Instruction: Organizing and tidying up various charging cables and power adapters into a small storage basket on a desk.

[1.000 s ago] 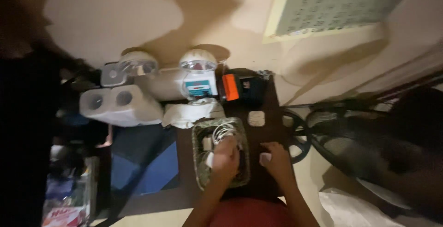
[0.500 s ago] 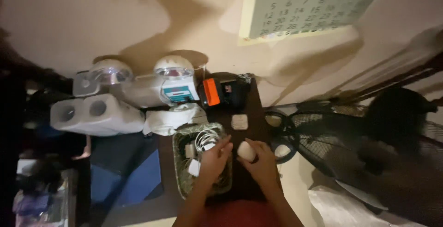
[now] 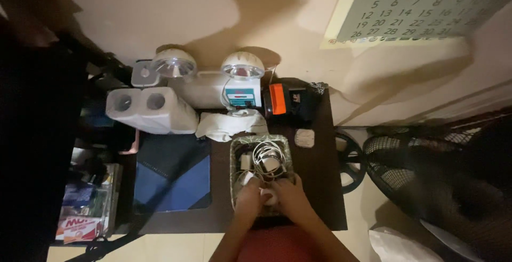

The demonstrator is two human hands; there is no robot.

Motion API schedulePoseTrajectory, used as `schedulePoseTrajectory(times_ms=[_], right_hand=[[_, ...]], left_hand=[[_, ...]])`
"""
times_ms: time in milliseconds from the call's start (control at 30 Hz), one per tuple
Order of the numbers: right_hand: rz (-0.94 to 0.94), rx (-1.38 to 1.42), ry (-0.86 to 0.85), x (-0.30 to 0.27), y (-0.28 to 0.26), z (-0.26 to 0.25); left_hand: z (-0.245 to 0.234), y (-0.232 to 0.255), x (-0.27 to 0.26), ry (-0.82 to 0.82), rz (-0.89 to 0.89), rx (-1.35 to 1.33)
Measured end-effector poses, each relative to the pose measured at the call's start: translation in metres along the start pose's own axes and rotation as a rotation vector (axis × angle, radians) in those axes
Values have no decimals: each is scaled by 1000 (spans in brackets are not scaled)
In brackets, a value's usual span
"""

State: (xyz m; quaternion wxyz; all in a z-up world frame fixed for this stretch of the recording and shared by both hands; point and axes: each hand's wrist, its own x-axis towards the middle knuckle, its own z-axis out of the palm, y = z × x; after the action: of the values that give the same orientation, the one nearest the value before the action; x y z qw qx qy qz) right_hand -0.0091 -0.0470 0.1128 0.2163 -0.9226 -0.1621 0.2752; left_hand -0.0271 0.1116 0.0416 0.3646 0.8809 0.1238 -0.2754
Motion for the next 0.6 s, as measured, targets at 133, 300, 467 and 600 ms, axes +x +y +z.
schedulePoseTrajectory(times_ms=[133, 300, 467, 600], right_hand=[[-22, 17, -4, 5, 16, 20], [-152, 380, 370, -1, 40, 6], [35, 697, 657, 12, 82, -8], [297, 742, 802, 56, 168, 22]], left_hand=[[9, 1, 5, 27, 83, 217], [-28, 52, -5, 210, 380, 158], [10, 80, 49, 245, 406, -99], [80, 98, 110, 51, 590, -884]])
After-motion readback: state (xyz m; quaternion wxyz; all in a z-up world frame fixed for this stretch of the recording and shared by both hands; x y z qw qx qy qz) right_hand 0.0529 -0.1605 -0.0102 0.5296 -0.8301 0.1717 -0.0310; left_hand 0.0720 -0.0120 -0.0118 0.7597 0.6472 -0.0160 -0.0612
